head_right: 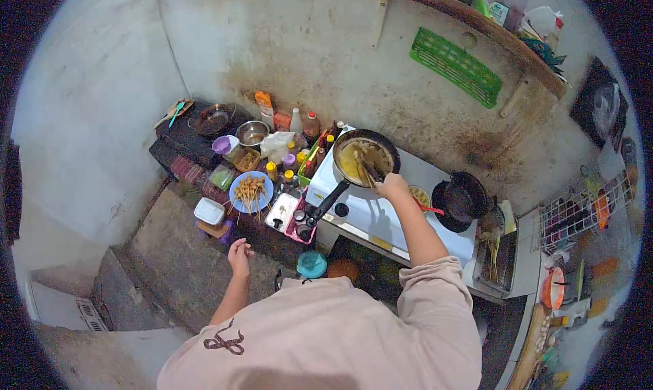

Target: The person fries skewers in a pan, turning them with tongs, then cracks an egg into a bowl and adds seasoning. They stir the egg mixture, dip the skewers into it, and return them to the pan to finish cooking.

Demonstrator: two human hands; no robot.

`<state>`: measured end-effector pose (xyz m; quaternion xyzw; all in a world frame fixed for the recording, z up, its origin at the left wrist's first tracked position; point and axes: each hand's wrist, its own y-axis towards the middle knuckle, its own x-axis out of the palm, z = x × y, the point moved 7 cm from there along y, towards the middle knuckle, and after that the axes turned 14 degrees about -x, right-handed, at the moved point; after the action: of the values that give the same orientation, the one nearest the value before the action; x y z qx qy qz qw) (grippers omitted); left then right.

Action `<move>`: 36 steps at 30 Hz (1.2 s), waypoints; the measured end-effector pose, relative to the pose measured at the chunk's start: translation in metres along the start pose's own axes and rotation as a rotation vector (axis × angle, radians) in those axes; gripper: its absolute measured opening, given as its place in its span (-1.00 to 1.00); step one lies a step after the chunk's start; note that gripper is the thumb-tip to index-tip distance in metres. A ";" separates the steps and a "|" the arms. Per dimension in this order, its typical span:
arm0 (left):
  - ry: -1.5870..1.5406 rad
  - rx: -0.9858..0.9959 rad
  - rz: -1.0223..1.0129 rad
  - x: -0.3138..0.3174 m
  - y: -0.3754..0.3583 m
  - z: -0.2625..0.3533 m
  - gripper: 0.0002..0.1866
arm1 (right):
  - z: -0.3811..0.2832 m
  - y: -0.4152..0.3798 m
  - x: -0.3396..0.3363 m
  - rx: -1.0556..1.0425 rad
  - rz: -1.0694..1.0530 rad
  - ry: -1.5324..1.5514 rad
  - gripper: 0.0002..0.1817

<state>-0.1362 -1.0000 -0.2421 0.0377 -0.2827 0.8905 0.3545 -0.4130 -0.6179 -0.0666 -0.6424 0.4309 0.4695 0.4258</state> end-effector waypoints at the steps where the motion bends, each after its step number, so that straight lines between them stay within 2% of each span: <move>1: 0.000 0.010 0.003 -0.001 0.000 0.000 -0.84 | 0.004 0.000 0.000 -0.004 0.016 0.011 -0.48; 6: -0.023 0.032 -0.024 -0.005 0.003 0.001 -0.85 | 0.013 -0.008 0.001 0.032 0.036 0.002 -0.48; 12: 0.009 0.014 -0.020 0.003 -0.002 0.002 -0.86 | 0.007 -0.005 0.015 -0.081 0.008 0.007 -0.53; 18: 0.033 0.012 -0.030 0.011 -0.003 0.002 -0.85 | 0.001 -0.016 0.003 -0.015 -0.009 0.043 -0.50; 27: -0.016 0.024 -0.101 0.019 -0.001 -0.006 -0.83 | -0.017 0.003 0.020 0.017 -0.018 0.133 -0.46; 33: 0.030 0.047 -0.076 0.016 -0.005 -0.004 -0.84 | -0.028 0.000 0.018 0.052 0.011 0.169 -0.50; 36: 0.051 0.028 -0.068 0.015 -0.008 -0.002 -0.84 | -0.031 0.002 0.025 0.064 -0.011 0.168 -0.59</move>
<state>-0.1424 -0.9848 -0.2362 0.0296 -0.2597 0.8825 0.3911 -0.4029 -0.6515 -0.0851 -0.6679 0.4763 0.3976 0.4110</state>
